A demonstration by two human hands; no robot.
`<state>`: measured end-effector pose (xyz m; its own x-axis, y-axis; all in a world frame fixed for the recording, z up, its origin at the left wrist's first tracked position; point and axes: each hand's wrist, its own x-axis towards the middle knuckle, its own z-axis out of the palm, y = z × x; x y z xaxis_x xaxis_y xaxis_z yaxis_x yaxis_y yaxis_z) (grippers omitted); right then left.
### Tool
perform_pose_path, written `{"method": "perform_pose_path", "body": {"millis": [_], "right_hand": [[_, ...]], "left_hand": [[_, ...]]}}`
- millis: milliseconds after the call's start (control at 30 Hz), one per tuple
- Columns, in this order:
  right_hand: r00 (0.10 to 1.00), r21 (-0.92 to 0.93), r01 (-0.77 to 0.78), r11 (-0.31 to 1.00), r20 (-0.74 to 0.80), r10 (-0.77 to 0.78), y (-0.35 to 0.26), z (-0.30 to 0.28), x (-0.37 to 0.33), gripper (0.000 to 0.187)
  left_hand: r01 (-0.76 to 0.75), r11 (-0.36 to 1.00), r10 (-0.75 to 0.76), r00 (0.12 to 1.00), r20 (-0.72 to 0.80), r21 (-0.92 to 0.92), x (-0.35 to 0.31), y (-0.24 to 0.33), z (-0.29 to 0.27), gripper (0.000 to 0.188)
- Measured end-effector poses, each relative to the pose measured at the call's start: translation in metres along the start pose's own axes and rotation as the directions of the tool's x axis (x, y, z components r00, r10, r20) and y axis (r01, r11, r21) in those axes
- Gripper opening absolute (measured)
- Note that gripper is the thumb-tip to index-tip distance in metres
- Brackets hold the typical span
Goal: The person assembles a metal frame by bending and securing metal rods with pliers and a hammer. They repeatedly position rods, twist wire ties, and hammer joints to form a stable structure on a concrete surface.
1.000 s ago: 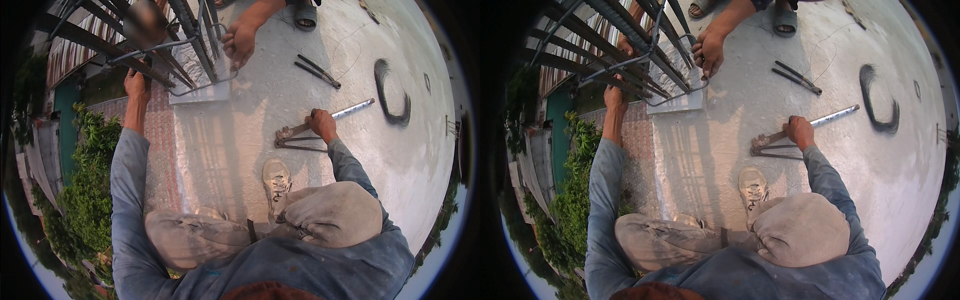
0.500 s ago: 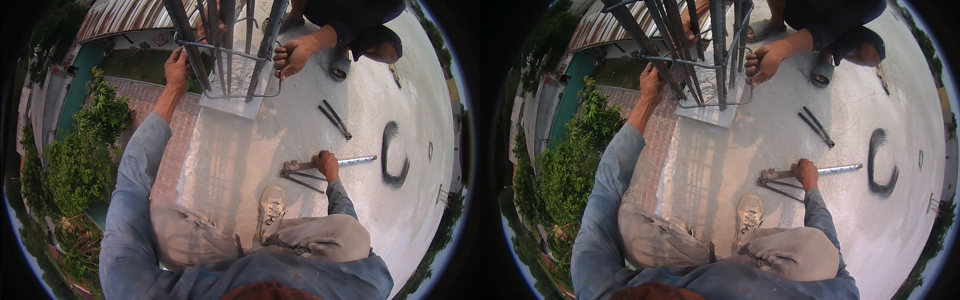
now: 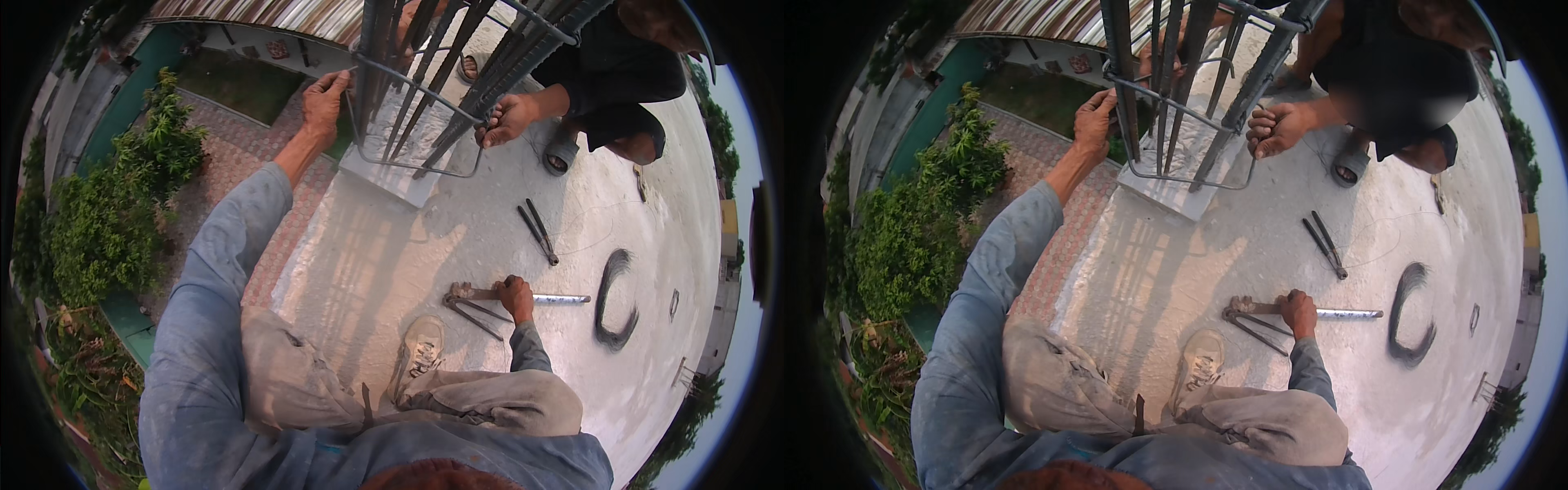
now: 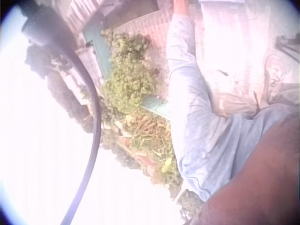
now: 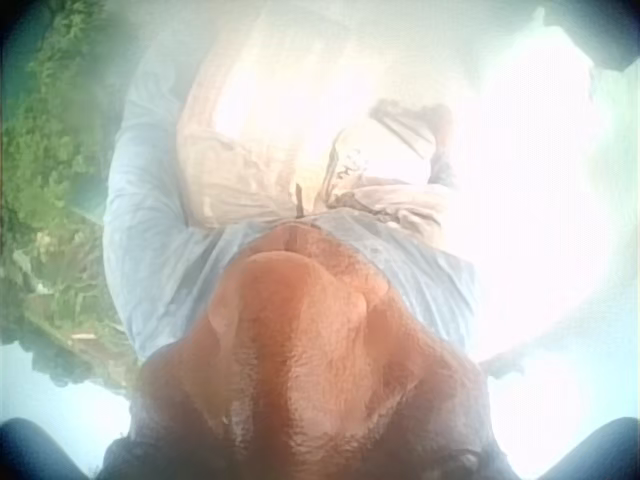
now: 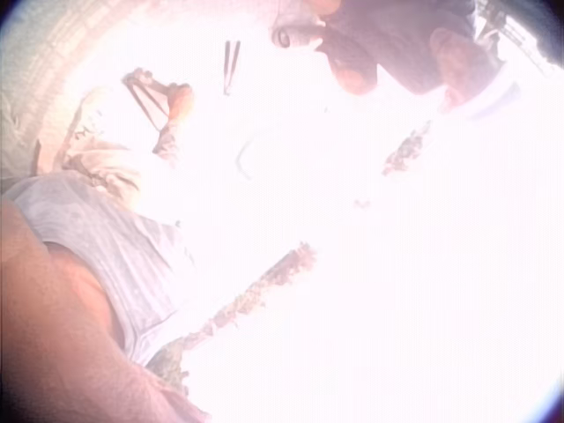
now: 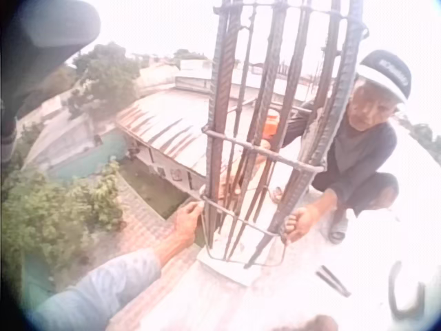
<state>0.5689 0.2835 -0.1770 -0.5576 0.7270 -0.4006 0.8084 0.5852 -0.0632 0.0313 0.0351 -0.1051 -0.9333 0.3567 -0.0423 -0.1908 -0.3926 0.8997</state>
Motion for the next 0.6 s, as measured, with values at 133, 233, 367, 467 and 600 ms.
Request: {"method": "perform_pose_path", "body": {"millis": [133,233,367,467,600], "right_hand": [[1.000,0.025,0.006,1.000,-0.001,-0.006,-0.0028,-0.0022,-0.0003,0.039],[1.000,0.043,-0.004,0.999,-0.021,0.005,-0.0042,-0.0012,-0.0023,0.035],[0.992,0.033,0.025,0.999,-0.126,-0.021,-0.0031,0.0042,-0.0045,0.034],[0.993,0.071,-0.001,0.997,-0.120,0.010,-0.0018,0.0067,-0.0039,0.034],[0.998,0.072,-0.021,0.997,-0.062,0.026,-0.0016,0.0045,-0.0015,0.034]], "left_hand": [[0.011,0.999,-0.010,1.000,-0.006,0.052,-0.0004,-0.0001,-0.0011,0.022],[0.041,0.999,-0.041,0.999,-0.004,0.011,-0.0026,0.0007,-0.0025,0.022],[0.061,0.998,-0.061,0.997,0.039,0.014,-0.0062,0.0024,-0.0046,0.025],[0.072,0.995,-0.075,0.996,0.043,0.071,-0.0070,0.0025,-0.0064,0.027],[0.022,0.990,-0.036,0.995,0.093,0.142,-0.0066,-0.0004,-0.0082,0.032]]}}
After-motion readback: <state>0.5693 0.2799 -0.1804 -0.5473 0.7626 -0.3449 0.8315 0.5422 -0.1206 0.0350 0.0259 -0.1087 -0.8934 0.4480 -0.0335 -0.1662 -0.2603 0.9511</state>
